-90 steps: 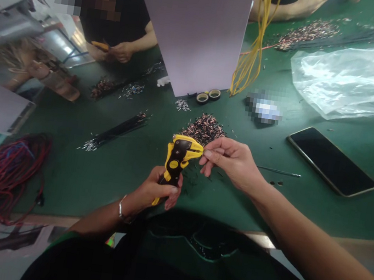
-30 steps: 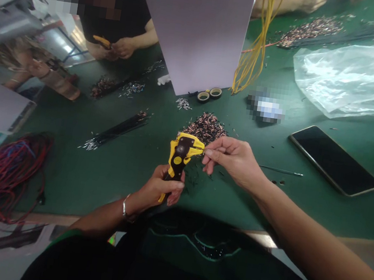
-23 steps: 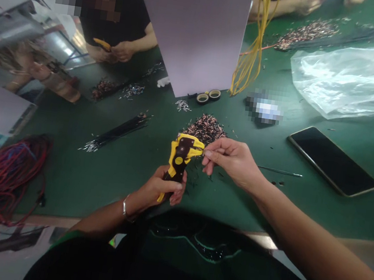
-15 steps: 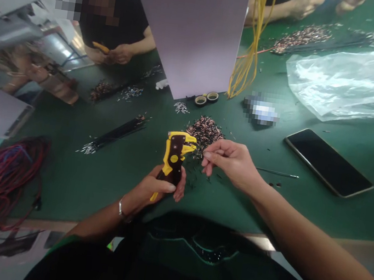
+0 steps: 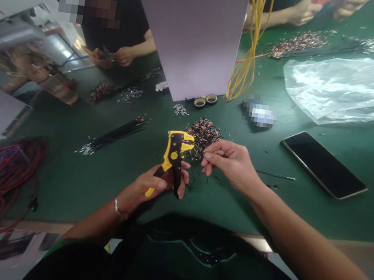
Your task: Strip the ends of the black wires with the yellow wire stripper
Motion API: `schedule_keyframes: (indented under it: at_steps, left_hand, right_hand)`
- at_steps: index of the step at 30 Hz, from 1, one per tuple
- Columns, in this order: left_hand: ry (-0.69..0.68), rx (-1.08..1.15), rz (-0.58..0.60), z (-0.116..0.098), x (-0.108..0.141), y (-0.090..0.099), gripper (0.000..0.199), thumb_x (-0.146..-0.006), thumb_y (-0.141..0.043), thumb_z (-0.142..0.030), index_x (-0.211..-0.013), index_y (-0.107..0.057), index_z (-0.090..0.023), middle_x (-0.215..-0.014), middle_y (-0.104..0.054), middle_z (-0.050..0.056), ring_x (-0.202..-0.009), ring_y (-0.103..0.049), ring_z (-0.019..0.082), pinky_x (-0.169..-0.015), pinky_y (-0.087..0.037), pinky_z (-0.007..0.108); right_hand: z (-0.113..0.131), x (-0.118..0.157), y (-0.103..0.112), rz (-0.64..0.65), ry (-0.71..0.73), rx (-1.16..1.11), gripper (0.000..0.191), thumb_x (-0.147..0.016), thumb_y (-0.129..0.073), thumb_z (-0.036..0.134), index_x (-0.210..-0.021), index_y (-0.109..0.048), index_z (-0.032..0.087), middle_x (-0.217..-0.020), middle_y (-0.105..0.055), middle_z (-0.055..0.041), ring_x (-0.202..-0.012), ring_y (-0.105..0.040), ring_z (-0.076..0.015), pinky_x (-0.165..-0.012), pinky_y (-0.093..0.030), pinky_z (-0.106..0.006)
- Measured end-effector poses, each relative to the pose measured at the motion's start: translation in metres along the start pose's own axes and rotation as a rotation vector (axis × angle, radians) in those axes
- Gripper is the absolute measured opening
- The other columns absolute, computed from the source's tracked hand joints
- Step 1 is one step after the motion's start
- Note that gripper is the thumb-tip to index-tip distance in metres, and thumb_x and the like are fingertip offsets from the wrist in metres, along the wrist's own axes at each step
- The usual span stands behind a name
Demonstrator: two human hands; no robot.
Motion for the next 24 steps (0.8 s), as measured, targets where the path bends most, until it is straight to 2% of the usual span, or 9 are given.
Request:
schedule_keyframes:
  at_steps: [5,8,13,18,24]
  left_hand:
    - [0.065,0.063,0.08,0.0051,0.0001,0.0029,0.079,-0.054,-0.075,-0.024,-0.13,-0.055,-0.018,-0.11,-0.062,0.013,-0.08,-0.06,0.022,-0.077,-0.05,0.039]
    - [0.09,0.069,0.101,0.0081,-0.0014,0.0058,0.087,-0.051,-0.077,-0.023,-0.134,-0.052,-0.02,-0.104,-0.063,0.011,-0.078,-0.058,0.02,-0.075,-0.048,0.037]
    - [0.113,0.056,0.122,0.0079,-0.0021,0.0055,0.084,-0.049,-0.081,-0.026,-0.129,-0.056,-0.024,-0.093,-0.063,0.008,-0.076,-0.057,0.021,-0.071,-0.047,0.037]
    - [0.108,0.065,0.159,0.0073,-0.003,0.0007,0.082,-0.048,-0.083,-0.027,-0.126,-0.058,-0.021,-0.088,-0.063,0.008,-0.072,-0.058,0.021,-0.068,-0.049,0.036]
    - [0.1,0.076,0.18,0.0096,-0.0001,-0.0018,0.082,-0.052,-0.082,-0.024,-0.13,-0.054,-0.02,-0.088,-0.063,0.008,-0.075,-0.059,0.021,-0.071,-0.049,0.037]
  right_hand:
    - [0.0009,-0.0001,0.0018,-0.036,0.019,-0.009,0.02,-0.071,-0.077,0.03,-0.075,-0.062,0.017,-0.062,-0.069,-0.0017,-0.046,-0.062,-0.0131,-0.051,-0.049,-0.031]
    - [0.0004,-0.0009,0.0032,-0.057,0.026,-0.005,0.02,-0.071,-0.076,0.031,-0.076,-0.062,0.018,-0.062,-0.069,-0.0016,-0.047,-0.062,-0.0127,-0.052,-0.05,-0.032]
    - [-0.0001,-0.0015,0.0036,-0.056,0.024,0.016,0.02,-0.071,-0.076,0.031,-0.076,-0.062,0.018,-0.063,-0.069,-0.0018,-0.047,-0.061,-0.0121,-0.052,-0.05,-0.032]
    - [-0.0001,-0.0008,0.0023,-0.036,0.021,-0.036,0.02,-0.072,-0.076,0.032,-0.075,-0.062,0.018,-0.063,-0.069,-0.0019,-0.047,-0.061,-0.0122,-0.052,-0.049,-0.033]
    - [-0.001,-0.0007,0.0007,-0.024,-0.002,-0.037,0.02,-0.071,-0.077,0.031,-0.075,-0.062,0.018,-0.061,-0.07,-0.0013,-0.045,-0.061,-0.0123,-0.05,-0.046,-0.031]
Point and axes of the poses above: each hand's wrist, its own x-axis away from the middle knuckle, its own y-axis out of the back of the hand, z = x × y, the point moved 4 cm from there along -x, towards the middle knuckle
